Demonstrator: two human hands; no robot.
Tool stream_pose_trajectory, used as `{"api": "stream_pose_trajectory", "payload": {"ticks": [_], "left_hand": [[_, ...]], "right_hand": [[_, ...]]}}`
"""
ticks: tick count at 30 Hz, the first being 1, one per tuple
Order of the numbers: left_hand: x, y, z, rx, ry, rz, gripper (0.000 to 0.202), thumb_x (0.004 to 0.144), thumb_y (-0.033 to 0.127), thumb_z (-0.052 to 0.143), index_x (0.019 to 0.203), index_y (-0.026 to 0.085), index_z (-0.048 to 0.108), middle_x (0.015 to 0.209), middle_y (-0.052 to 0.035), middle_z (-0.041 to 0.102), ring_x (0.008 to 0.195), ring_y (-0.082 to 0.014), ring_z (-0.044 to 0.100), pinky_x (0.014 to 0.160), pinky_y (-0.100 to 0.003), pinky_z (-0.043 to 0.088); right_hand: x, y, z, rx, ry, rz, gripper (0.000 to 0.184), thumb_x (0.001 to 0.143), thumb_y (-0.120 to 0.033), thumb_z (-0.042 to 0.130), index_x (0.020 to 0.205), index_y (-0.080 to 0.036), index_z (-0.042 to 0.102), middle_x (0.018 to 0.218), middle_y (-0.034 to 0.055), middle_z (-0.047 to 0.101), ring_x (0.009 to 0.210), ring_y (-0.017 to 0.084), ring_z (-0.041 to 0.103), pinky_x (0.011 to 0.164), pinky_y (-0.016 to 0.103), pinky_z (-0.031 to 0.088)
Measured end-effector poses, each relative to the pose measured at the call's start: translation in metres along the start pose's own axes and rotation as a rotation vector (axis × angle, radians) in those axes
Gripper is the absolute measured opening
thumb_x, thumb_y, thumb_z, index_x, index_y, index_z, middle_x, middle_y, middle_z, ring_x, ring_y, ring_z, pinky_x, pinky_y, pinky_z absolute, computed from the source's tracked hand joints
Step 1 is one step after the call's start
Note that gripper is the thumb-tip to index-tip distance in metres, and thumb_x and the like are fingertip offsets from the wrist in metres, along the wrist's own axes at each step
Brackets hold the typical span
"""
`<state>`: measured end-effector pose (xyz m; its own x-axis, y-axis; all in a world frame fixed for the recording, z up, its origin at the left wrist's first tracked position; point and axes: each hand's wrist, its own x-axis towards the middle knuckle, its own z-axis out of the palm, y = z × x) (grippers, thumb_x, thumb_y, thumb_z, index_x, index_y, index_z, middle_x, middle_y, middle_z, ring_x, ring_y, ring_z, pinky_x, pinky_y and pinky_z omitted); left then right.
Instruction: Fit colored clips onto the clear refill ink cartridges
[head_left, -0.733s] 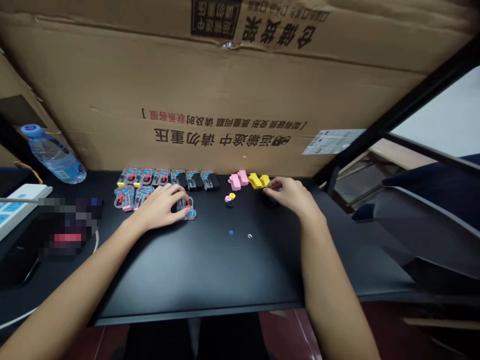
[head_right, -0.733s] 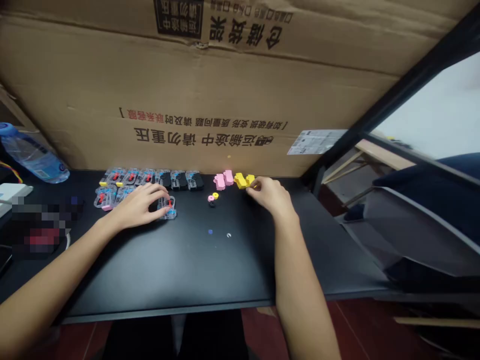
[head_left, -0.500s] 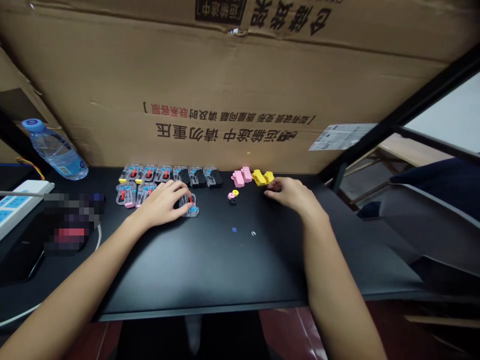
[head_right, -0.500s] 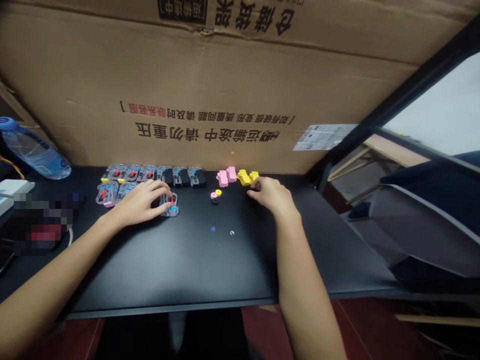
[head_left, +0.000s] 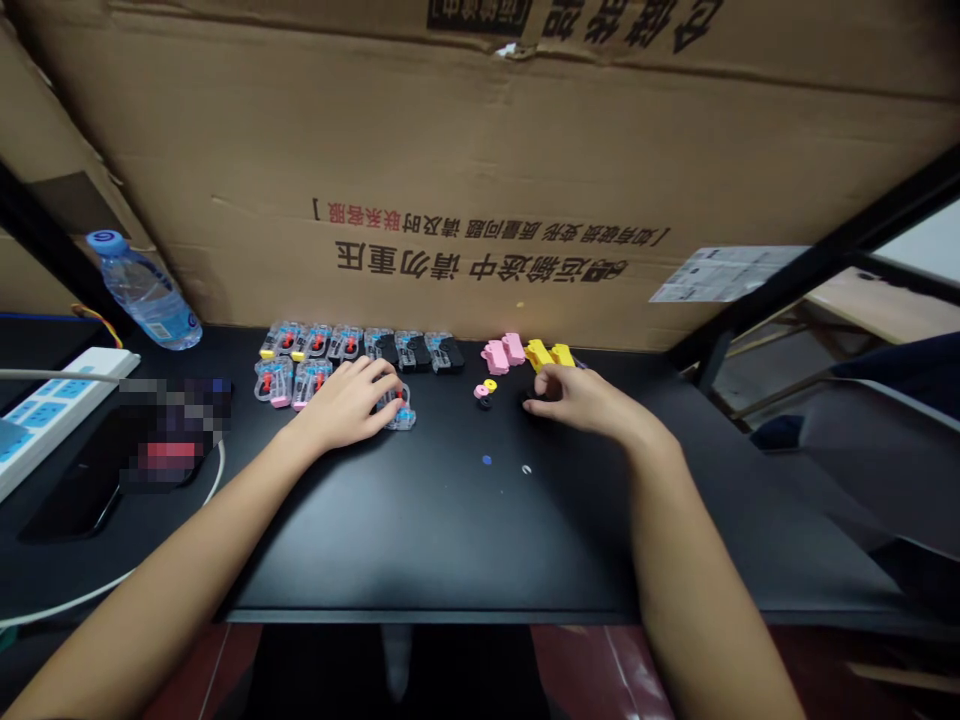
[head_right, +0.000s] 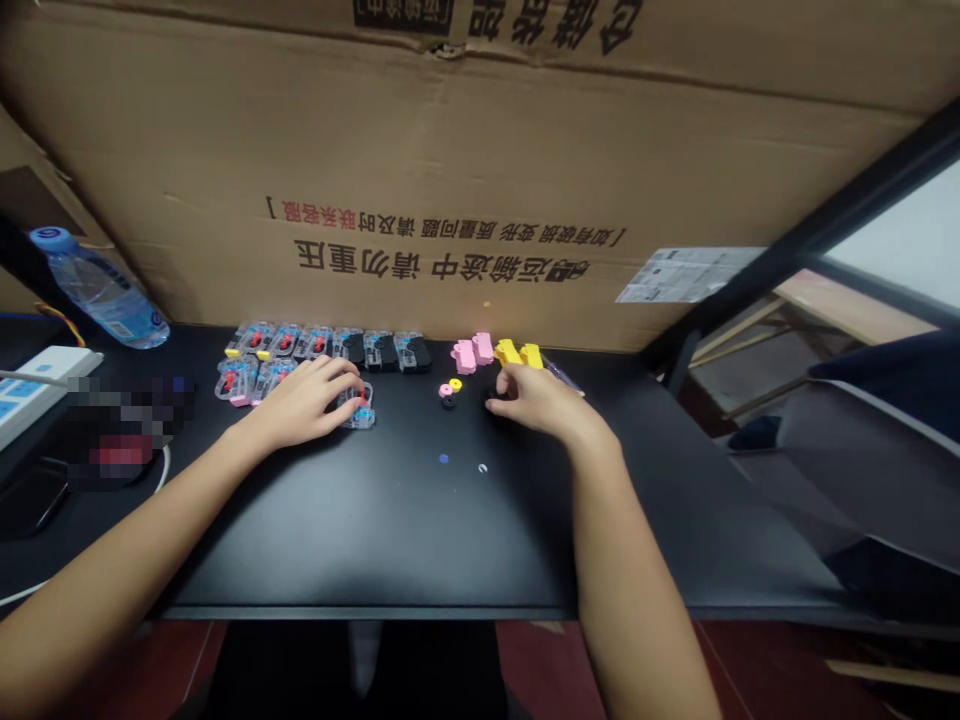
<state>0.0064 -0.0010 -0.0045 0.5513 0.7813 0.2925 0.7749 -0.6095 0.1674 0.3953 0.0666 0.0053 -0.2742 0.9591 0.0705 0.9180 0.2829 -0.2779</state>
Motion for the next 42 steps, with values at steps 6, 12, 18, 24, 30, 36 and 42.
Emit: {"api": "stream_pose_trajectory", "payload": {"ticks": [6, 12, 18, 24, 30, 36, 42], "left_hand": [[0.0, -0.004, -0.001, 0.112, 0.008, -0.056, 0.026, 0.108, 0.031, 0.045, 0.106, 0.021, 0.069, 0.118, -0.0109, 0.07, 0.105, -0.0287, 0.059, 0.089, -0.044, 0.046], [0.0, -0.006, -0.002, 0.136, 0.02, -0.089, 0.023, 0.107, 0.03, 0.048, 0.103, 0.022, 0.069, 0.118, -0.0113, 0.07, 0.106, -0.0294, 0.059, 0.09, -0.044, 0.046], [0.0, -0.003, 0.001, 0.137, 0.044, -0.091, 0.026, 0.109, 0.029, 0.046, 0.106, 0.022, 0.071, 0.12, -0.0118, 0.071, 0.109, -0.0311, 0.059, 0.09, -0.046, 0.045], [0.0, 0.0, 0.0, 0.144, 0.063, -0.053, 0.028, 0.11, 0.029, 0.044, 0.106, 0.022, 0.071, 0.12, -0.0109, 0.071, 0.108, -0.03, 0.059, 0.09, -0.045, 0.044], [0.0, 0.0, 0.0, 0.124, 0.051, -0.034, 0.028, 0.11, 0.029, 0.044, 0.104, 0.022, 0.07, 0.118, -0.0105, 0.072, 0.106, -0.0297, 0.06, 0.09, -0.046, 0.044], [0.0, 0.0, 0.001, 0.105, 0.045, -0.046, 0.028, 0.109, 0.029, 0.045, 0.104, 0.021, 0.072, 0.118, -0.0108, 0.072, 0.107, -0.0299, 0.06, 0.091, -0.046, 0.045], [0.0, 0.0, 0.001, 0.122, 0.041, -0.042, 0.028, 0.11, 0.029, 0.045, 0.105, 0.02, 0.072, 0.118, -0.0101, 0.072, 0.106, -0.0292, 0.061, 0.093, -0.045, 0.046]], "right_hand": [[-0.015, -0.077, 0.0, 0.374, 0.102, -0.205, 0.03, 0.094, -0.046, 0.068, 0.085, -0.026, 0.047, 0.076, -0.0008, 0.06, 0.067, 0.017, 0.054, 0.064, 0.029, 0.041], [-0.023, -0.119, 0.03, 0.111, -0.011, -0.348, 0.023, 0.094, -0.037, 0.071, 0.088, -0.024, 0.052, 0.088, 0.0004, 0.07, 0.076, 0.019, 0.06, 0.068, 0.028, 0.035], [-0.018, -0.102, 0.017, 0.201, 0.116, -0.226, 0.031, 0.104, -0.05, 0.061, 0.087, -0.023, 0.06, 0.091, 0.0038, 0.075, 0.078, 0.02, 0.065, 0.071, 0.031, 0.041], [-0.01, -0.069, 0.003, 0.198, 0.121, -0.175, 0.022, 0.097, -0.039, 0.068, 0.083, -0.023, 0.063, 0.088, 0.0053, 0.077, 0.078, 0.022, 0.068, 0.07, 0.032, 0.042], [-0.015, -0.074, 0.01, 0.05, 0.021, -0.135, 0.019, 0.093, -0.038, 0.076, 0.087, -0.023, 0.064, 0.094, 0.0033, 0.079, 0.086, 0.023, 0.071, 0.067, 0.031, 0.039], [-0.017, -0.083, 0.015, -0.017, -0.068, -0.141, 0.009, 0.091, -0.023, 0.074, 0.089, -0.023, 0.065, 0.101, 0.0031, 0.079, 0.09, 0.022, 0.072, 0.069, 0.03, 0.038], [-0.015, -0.09, 0.027, 0.039, -0.067, -0.228, 0.008, 0.09, -0.019, 0.072, 0.09, -0.024, 0.065, 0.095, 0.0011, 0.077, 0.084, 0.019, 0.068, 0.068, 0.028, 0.037]]}}
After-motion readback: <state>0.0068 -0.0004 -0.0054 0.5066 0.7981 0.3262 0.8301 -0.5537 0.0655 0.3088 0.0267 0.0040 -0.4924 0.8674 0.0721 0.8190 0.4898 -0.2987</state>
